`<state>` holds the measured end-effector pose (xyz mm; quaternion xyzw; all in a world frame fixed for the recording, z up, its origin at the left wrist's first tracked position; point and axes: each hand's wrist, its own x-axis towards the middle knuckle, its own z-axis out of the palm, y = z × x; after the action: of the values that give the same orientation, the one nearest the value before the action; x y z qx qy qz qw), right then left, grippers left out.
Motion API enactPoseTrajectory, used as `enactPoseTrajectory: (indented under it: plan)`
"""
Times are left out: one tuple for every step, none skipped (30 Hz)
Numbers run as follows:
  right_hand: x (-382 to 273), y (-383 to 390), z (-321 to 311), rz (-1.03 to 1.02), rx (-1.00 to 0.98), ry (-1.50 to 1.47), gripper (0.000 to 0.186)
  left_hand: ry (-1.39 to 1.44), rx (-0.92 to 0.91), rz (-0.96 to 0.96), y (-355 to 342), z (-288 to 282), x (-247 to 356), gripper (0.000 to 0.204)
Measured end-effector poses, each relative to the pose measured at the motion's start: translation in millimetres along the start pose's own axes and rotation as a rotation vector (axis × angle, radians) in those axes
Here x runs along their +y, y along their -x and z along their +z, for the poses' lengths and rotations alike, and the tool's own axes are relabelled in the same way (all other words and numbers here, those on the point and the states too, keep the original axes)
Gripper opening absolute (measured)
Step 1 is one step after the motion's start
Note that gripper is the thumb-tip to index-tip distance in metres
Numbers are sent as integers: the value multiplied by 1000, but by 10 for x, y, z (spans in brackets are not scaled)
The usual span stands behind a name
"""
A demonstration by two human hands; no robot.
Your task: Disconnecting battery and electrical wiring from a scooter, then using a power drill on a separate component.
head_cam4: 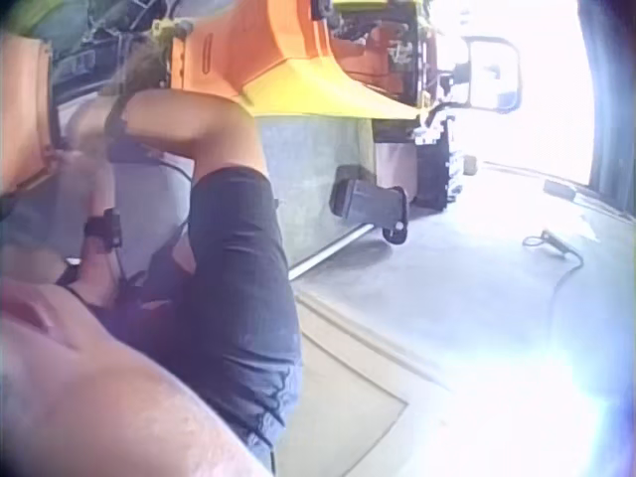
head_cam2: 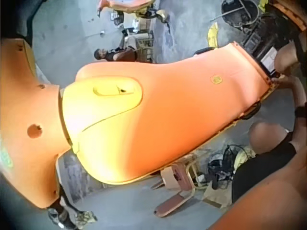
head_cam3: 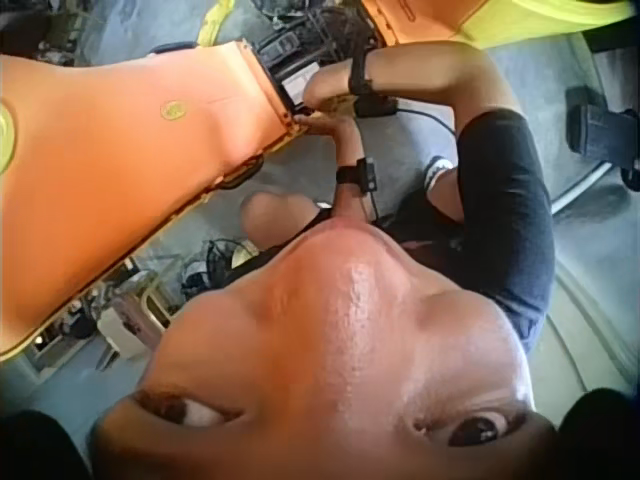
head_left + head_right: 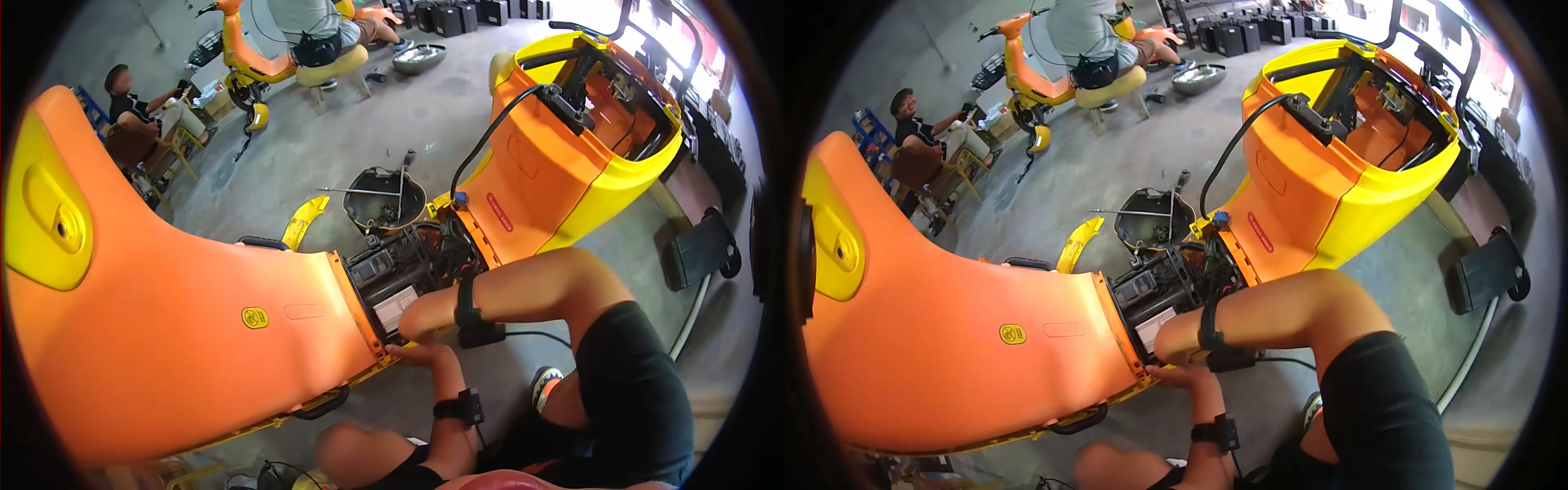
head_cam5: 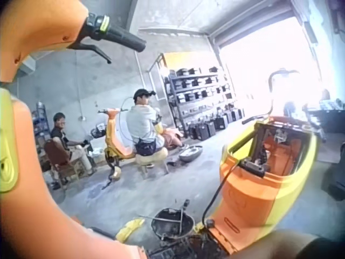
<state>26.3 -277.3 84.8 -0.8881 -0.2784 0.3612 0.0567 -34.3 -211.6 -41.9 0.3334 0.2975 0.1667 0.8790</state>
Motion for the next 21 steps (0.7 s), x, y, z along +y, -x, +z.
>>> enactPoseTrajectory:
  plan:
    - [-140,-51,-74,-57,73,8,30,25,-34,44,-196,-85,19,69]
    - [-104,-70,-27,-103,111,-2,27,42,-74,58,-331,-257,-161,69]
    - [-134,-177,-4,-168,145,2,23,71,-105,36,-538,-419,-245,67]
    - [12,-189,114,-196,148,-15,20,83,-102,41,-371,-328,-270,67]
    - [118,-231,197,-231,159,-26,18,-10,-69,30,-175,-194,-159,66]
    - [144,-285,230,-270,171,-25,16,-105,-37,31,-97,-98,-31,66]
    - [50,-354,139,-334,184,9,15,29,-161,73,-611,-484,-250,66]
    - [112,-366,206,-344,195,8,16,26,-171,81,-568,-476,-267,66]
    - [169,-358,248,-360,208,9,17,22,-305,41,-479,-433,-214,67]
    - [137,-318,237,-374,224,13,17,16,-433,5,-408,-422,-157,68]
    - [84,-289,212,-305,209,-39,15,-32,-407,-13,-355,-387,-113,73]
    - [43,-249,212,-234,193,-94,24,-38,-416,-1,-301,-349,-78,73]
    - [6,-213,287,-233,207,-99,24,-56,-365,-14,-182,-262,-5,75]
    - [17,-186,423,-155,331,-148,22,-78,-320,-42,-69,-183,-14,77]
    - [31,-166,560,-71,451,-197,20,-90,-336,-57,49,-126,-29,77]
    - [24,-138,594,8,572,-233,19,-105,-281,-45,140,-57,5,78]
    - [-21,18,500,9,577,-226,19,-111,-217,-23,167,-25,39,79]
    - [-47,178,415,0,468,-152,21,-105,-220,-25,28,-102,14,79]
    - [-69,326,359,-3,354,-80,24,-50,-243,-40,-154,-238,-25,79]
    - [-63,346,349,6,348,-78,24,5,-263,-57,-324,-380,-85,79]
    - [20,362,441,12,407,-138,25,51,-316,-52,-180,-312,-102,77]
